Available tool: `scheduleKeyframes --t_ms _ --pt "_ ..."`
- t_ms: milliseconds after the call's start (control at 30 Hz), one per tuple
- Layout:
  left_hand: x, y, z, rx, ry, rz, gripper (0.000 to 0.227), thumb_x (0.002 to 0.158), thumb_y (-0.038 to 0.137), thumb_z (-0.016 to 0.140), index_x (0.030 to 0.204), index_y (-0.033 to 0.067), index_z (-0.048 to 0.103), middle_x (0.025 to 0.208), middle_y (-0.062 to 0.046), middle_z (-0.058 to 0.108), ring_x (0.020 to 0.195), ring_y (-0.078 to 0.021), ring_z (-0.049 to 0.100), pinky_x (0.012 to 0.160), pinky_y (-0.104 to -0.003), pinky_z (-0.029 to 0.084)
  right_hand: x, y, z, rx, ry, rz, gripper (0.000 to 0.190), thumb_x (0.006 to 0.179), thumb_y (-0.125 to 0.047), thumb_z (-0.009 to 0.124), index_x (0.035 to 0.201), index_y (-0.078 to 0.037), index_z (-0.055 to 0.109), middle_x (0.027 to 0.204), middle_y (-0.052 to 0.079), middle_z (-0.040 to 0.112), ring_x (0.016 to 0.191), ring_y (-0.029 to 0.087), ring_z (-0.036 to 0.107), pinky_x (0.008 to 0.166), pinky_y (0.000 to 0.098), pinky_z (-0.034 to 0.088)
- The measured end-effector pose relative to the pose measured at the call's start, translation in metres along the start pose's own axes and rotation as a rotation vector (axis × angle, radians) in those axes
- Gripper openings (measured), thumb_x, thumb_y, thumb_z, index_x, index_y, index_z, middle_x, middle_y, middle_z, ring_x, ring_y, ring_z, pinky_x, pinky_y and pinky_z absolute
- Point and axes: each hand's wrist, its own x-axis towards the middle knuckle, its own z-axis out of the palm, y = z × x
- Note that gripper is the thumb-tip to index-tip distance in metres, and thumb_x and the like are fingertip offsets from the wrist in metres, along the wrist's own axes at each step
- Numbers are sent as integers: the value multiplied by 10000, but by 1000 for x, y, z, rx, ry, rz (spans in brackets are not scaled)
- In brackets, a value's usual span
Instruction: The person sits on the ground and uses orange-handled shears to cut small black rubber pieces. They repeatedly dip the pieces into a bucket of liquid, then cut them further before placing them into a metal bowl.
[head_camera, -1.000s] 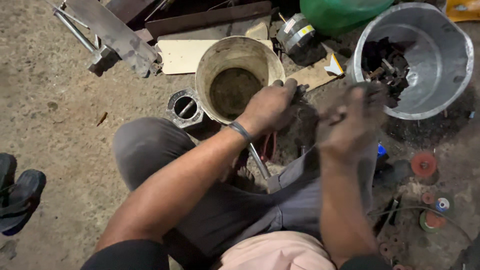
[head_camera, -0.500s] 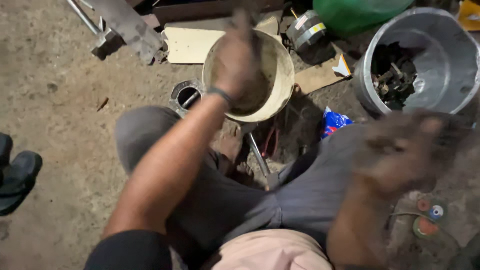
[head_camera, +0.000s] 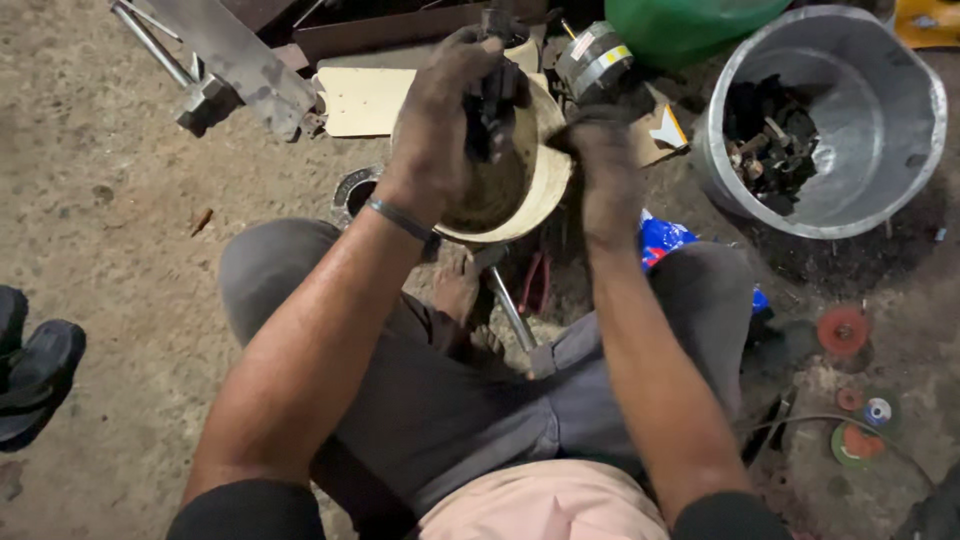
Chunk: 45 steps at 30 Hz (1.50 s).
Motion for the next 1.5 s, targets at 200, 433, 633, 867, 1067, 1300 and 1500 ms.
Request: scheduleKeyframes --t_ms 200,433,633,867,1067,1300,1500 --pt "8 -14 -26 124 -3 170 186 879 50 645 1063 23 640 833 -32 620 679 -119 564 598 -313 476 -25 32 48 757 -124 396 180 1027 -149 614 1123 -9 673 1241 103 710 1159 190 612 1035 332 462" --pt "-17 -10 -29 173 -63 238 85 951 25 653 953 22 568 854 11 535 740 -97 525 686 -323 475 -11 128 -23 387 220 547 242 1020 -203 657 1152 -1 684 1064 74 714 963 225 636 886 409 506" --pt "-20 0 2 170 -66 82 172 894 23 639 1056 -28 613 763 -33 599 626 -118 567 573 -292 478 -106 235 37 -664 -644 603 386 1059 -357 511 1353 -113 565 1306 85 602 1227 258 520 1072 444 396" --pt "-13 -12 7 61 -334 72 859 848 28 643 1633 -40 299 1305 -57 576 939 -90 602 855 -267 566 -133 242 100 -1081 -1270 361 540 1090 -503 380 1540 -214 456 1532 100 499 1472 293 415 1242 476 296" --pt "-10 -34 -9 -67 -336 -17 850 845 59 625 1627 -85 326 1331 -112 564 997 -124 590 915 -278 538 -113 220 115 -855 -1132 668 513 1043 -461 471 1449 -149 511 1425 127 558 1361 304 489 1145 466 356" --pt "2 -43 -7 193 -324 56 821 883 11 740 1615 -22 369 1418 -98 542 1221 -149 583 1041 -307 547 -96 209 115 -566 -815 916 489 988 -411 576 1342 -74 575 1301 160 627 1231 316 575 1032 454 426" --pt "9 -29 15 438 -361 241 794 875 69 869 1544 -4 447 1361 -100 627 1230 -148 612 1064 -306 558 -65 206 50 -162 -271 933 476 941 -368 667 1251 -9 630 1195 188 686 1121 326 648 935 444 486"
